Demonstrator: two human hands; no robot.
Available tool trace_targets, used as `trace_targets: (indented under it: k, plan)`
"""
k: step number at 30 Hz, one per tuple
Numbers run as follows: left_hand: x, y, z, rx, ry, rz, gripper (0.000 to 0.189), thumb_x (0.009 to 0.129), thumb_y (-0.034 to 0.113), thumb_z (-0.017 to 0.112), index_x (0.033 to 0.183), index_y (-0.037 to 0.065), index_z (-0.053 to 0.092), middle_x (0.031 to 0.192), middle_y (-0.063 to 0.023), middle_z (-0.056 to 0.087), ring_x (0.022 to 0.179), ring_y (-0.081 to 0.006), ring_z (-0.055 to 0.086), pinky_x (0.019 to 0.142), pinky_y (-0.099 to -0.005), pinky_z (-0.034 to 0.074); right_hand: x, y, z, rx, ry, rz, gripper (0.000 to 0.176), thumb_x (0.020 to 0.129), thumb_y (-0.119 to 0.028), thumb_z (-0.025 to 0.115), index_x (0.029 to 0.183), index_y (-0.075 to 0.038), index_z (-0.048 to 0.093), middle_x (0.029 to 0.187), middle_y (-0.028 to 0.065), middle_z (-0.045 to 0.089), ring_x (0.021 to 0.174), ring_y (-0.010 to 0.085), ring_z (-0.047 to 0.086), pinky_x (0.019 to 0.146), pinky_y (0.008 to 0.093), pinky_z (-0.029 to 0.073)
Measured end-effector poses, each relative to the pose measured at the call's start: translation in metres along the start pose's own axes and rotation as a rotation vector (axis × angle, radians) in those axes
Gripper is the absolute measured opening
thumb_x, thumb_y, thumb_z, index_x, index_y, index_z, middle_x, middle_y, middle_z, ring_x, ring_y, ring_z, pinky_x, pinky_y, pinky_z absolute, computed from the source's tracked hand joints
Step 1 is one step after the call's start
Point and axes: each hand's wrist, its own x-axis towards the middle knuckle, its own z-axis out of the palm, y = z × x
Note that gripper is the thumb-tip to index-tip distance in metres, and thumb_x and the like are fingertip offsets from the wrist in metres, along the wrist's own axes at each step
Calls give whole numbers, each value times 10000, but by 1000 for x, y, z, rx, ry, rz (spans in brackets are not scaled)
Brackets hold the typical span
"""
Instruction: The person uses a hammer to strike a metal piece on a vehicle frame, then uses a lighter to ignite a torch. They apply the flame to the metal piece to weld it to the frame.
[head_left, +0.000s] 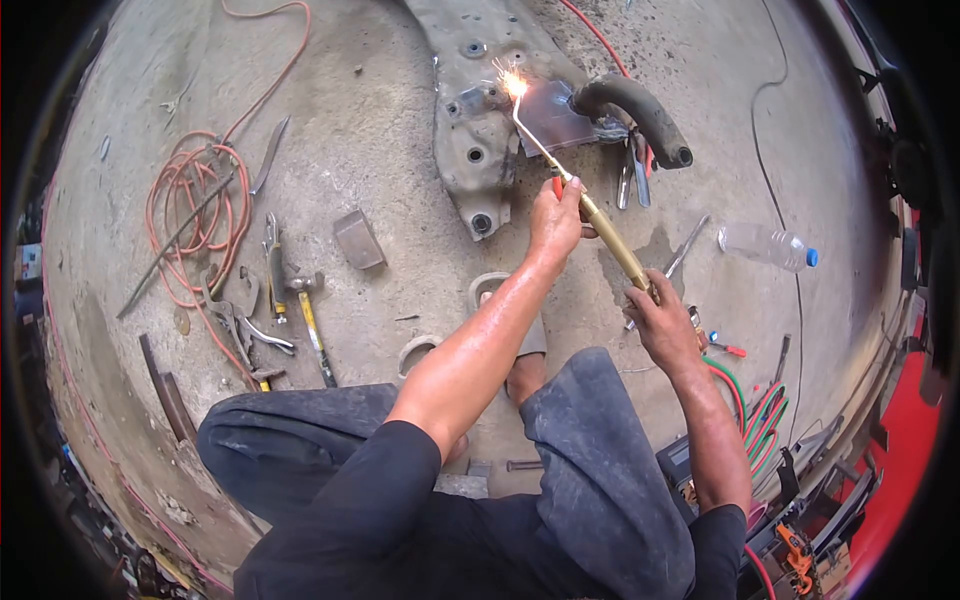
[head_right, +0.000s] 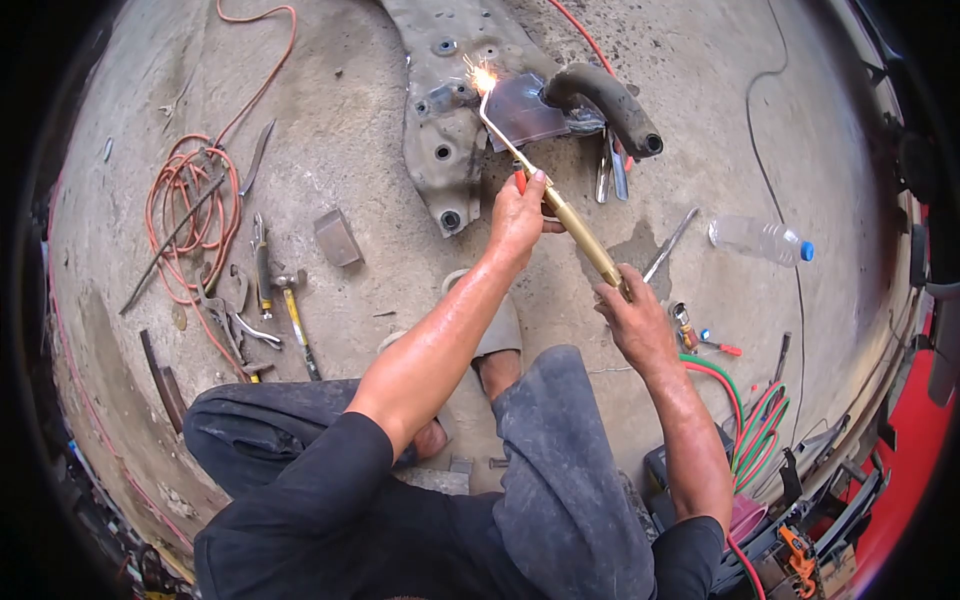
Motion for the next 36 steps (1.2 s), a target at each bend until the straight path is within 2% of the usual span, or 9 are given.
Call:
trace_targets:
  k: [10, 28, 34, 36]
  plan:
    - [0, 0, 1, 0, 4, 15, 305, 1115, 307, 482, 1096, 7, 535, 936, -92, 615, 790, -197, 699, 627, -390, 683, 1, -2, 4, -18, 74, -1, 341, 880, -272, 802, 1183, -158, 695, 1309, 152, 581, 1075, 352, 679, 839, 437, 603]
    - [0, 3, 1, 5, 7, -12, 286, 1108, 295, 493, 1120, 13, 538, 957, -93, 610, 809, -203, 703, 641, -398, 684, 0, -2, 7, -12, 79, 25, 345, 872, -295, 813, 1173, -165, 707, 1322, 165, 590, 1090, 359, 680, 844, 440, 602]
    - [-2, 8, 0, 9, -7, 7, 290, 1104, 301, 500, 1118, 13, 536, 951, -93, 614, 805, -201, 702, 634, -405, 687, 3, -2, 6, 22, 64, 32, 334, 873, -250, 811, 1181, -171, 708, 1317, 160, 591, 1095, 360, 678, 852, 441, 601]
    - [-9, 17, 1, 10, -5, 90, 308, 1101, 316, 522, 1121, 8, 538, 942, -91, 631, 796, -184, 695, 641, -373, 664, 2, -3, 7, -31, 116, 2, 337, 875, -185, 803, 1199, -183, 710, 1320, 145, 586, 1092, 351, 680, 848, 434, 604]
